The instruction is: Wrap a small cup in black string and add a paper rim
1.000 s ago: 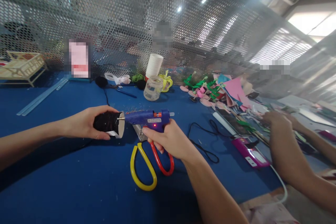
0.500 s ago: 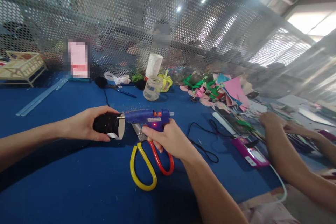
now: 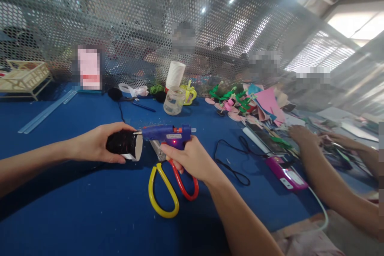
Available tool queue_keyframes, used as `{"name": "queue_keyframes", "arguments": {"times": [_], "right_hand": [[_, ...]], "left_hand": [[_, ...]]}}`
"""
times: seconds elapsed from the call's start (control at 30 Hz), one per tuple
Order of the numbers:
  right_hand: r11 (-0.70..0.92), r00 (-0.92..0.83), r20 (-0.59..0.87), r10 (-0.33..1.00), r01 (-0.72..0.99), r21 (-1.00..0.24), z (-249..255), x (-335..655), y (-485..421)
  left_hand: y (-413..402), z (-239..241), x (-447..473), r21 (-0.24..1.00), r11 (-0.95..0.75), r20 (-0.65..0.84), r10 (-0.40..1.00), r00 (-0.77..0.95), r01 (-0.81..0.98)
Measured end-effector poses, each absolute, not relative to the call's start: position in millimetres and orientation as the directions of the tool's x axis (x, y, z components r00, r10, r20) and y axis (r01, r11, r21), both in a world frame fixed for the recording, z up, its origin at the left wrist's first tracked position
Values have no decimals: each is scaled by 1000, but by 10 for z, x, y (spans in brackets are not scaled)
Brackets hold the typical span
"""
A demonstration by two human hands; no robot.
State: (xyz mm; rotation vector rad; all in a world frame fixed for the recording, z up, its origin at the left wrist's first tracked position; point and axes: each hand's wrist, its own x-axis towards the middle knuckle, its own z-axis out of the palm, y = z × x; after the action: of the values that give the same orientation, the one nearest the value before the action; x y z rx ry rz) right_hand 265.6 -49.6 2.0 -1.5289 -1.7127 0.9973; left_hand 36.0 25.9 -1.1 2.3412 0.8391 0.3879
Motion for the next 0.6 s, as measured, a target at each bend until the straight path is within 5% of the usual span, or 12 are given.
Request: {"name": "queue_keyframes", "arguments": {"times": [0.6], "right_hand": [[32, -181, -57, 982, 455, -890, 49, 2652, -538]], "left_hand": [[328, -45, 337, 812, -404, -47, 675, 736, 422]]}}
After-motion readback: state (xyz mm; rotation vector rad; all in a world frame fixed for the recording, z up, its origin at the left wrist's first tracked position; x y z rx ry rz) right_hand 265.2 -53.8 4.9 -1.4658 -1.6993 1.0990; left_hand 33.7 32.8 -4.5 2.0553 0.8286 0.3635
